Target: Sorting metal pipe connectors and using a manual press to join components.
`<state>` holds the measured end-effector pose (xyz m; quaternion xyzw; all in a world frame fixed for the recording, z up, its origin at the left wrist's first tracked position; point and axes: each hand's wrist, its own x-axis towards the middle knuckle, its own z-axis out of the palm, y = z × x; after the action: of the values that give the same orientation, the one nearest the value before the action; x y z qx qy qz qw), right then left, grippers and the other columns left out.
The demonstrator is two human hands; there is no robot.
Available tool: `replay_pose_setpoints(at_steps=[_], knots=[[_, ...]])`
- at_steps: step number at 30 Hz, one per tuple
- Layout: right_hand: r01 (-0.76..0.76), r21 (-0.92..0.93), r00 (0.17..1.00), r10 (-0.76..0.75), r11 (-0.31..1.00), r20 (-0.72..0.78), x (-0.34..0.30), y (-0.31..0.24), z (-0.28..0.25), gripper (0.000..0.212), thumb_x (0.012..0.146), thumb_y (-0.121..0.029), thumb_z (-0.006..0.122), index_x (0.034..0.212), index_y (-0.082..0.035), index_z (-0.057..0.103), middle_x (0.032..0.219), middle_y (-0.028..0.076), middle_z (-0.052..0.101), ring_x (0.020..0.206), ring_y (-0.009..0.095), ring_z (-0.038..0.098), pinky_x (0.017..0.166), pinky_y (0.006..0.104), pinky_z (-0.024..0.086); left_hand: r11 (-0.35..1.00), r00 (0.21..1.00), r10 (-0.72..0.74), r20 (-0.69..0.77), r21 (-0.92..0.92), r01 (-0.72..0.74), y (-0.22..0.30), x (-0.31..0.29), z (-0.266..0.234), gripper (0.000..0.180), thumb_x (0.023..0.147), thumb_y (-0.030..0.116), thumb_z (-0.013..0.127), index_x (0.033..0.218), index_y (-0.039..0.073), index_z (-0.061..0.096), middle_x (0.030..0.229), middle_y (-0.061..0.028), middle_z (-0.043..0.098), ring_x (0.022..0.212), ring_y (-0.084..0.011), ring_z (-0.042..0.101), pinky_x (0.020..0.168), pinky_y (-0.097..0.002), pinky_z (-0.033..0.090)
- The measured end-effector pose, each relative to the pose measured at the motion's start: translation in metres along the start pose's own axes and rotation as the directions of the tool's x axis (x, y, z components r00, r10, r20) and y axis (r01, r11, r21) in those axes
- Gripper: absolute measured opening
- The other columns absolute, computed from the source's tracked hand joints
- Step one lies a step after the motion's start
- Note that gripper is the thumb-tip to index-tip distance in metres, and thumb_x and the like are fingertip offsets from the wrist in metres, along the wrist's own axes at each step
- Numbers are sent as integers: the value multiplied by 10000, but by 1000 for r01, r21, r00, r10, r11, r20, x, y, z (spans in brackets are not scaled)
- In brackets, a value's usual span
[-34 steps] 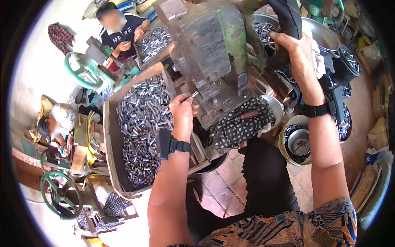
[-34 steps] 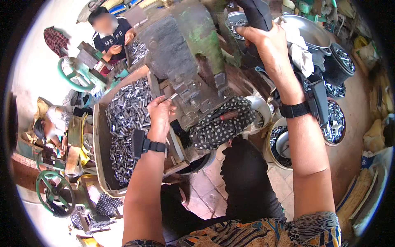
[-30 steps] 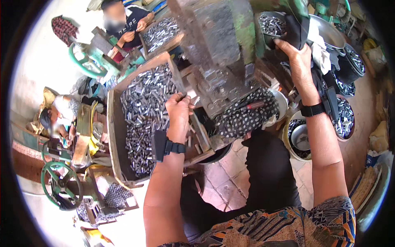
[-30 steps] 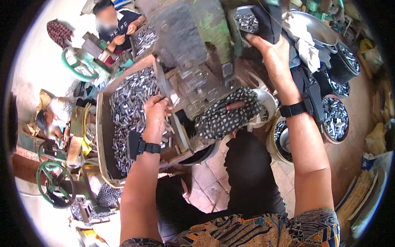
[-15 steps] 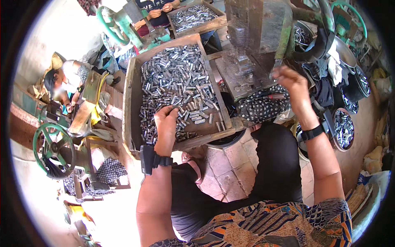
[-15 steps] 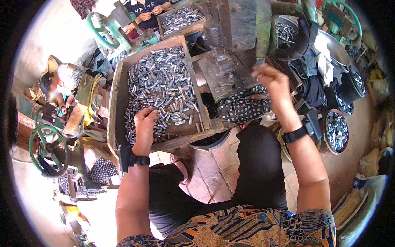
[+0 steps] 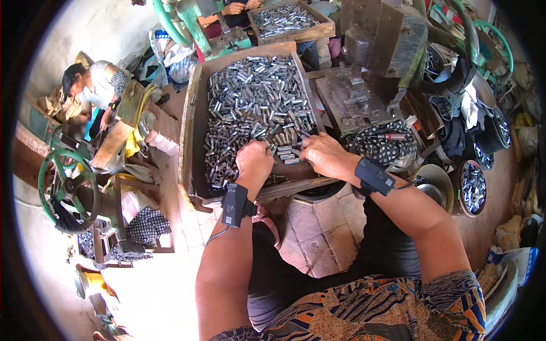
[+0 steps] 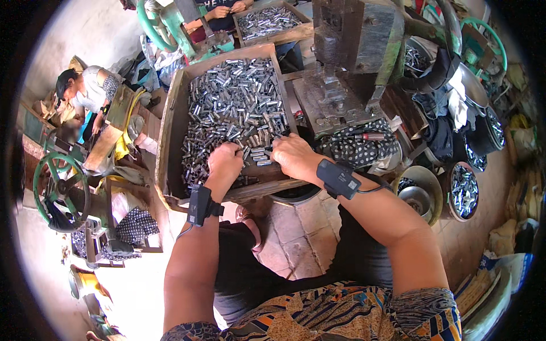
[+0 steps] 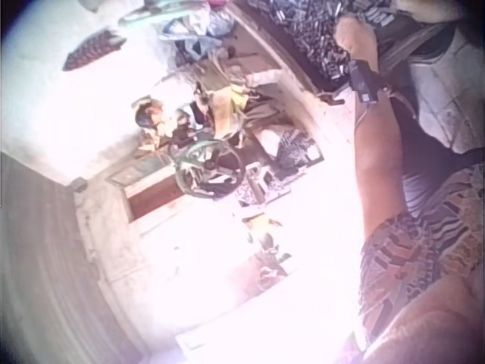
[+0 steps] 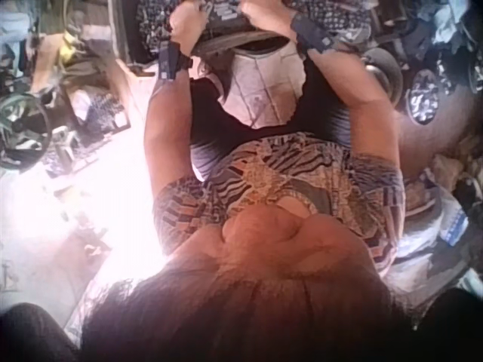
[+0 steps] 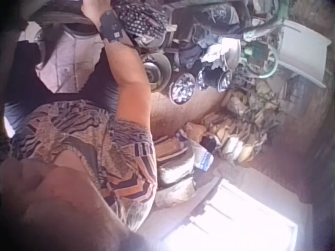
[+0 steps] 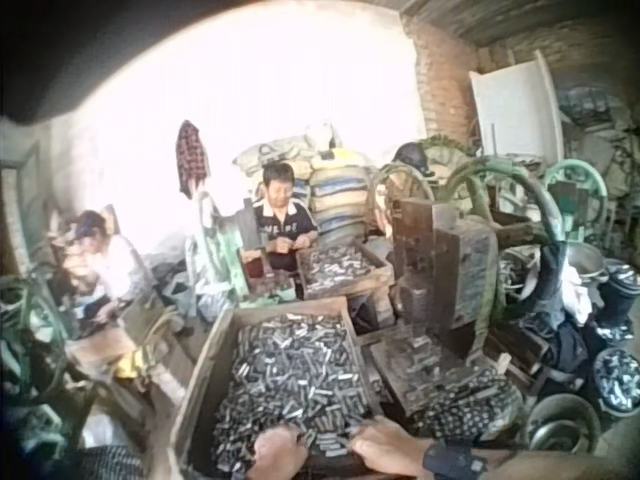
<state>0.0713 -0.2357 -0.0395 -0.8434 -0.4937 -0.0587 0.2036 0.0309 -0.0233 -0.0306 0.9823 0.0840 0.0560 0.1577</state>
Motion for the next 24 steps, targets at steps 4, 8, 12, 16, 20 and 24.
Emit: replay_pose_setpoints(at_steps=[4, 8, 12, 16, 20, 24], knots=[[0, -77, 998, 4, 997, 59, 2, -1, 3, 159, 609, -3, 626, 741, -84, 666, 859, 91, 602, 918, 264, 567, 786, 384, 399, 997, 1000, 21, 10, 72, -22, 1, 9, 9, 176, 720, 137, 578, 850, 101, 691, 950, -109, 638, 948, -290, 594, 839, -405, 446], [6, -50, 999, -4, 999, 44, 1, 2, 4, 173, 605, 7, 625, 754, -79, 645, 859, 89, 602, 911, 265, 570, 798, 381, 400, 990, 997, 66, -38, 126, -61, 3, 14, 19, 179, 704, 99, 589, 855, 107, 685, 1000, -89, 613, 995, -277, 565, 867, -405, 418], [-29, 71, 999, 30, 997, -12, 1, 2, 2, 167, 630, -2, 627, 786, -62, 629, 842, 102, 616, 891, 282, 579, 795, 384, 417, 971, 993, 119, 10, 207, -118, 9, 16, 20, 182, 695, 93, 601, 861, 94, 674, 1007, -100, 608, 996, -278, 568, 865, -405, 419], [-151, 257, 985, 167, 955, -41, 4, 1, -4, 157, 683, -20, 626, 840, -22, 621, 823, 141, 640, 824, 329, 608, 734, 393, 466, 941, 982, 179, 56, 281, -188, 11, 18, 18, 195, 688, 97, 615, 875, 77, 665, 992, -114, 620, 992, -276, 579, 865, -395, 421], [-221, 546, 953, 297, 808, -55, 2, 2, -5, 216, 715, -41, 656, 922, 2, 614, 789, 154, 649, 705, 292, 640, 638, 357, 496, 917, 973, 209, 97, 325, -230, 15, 18, 15, 236, 679, 109, 637, 910, 63, 649, 982, -123, 633, 969, -275, 598, 863, -389, 426], [-215, 798, 920, 390, 564, -27, 0, -4, -4, 274, 737, -19, 689, 999, 10, 614, 747, 84, 646, 642, 135, 598, 592, 266, 474, 930, 980, 183, 77, 309, -198, 15, 15, 15, 215, 657, 76, 613, 871, 58, 614, 927, -151, 633, 895, -311, 619, 831, -419, 442]])
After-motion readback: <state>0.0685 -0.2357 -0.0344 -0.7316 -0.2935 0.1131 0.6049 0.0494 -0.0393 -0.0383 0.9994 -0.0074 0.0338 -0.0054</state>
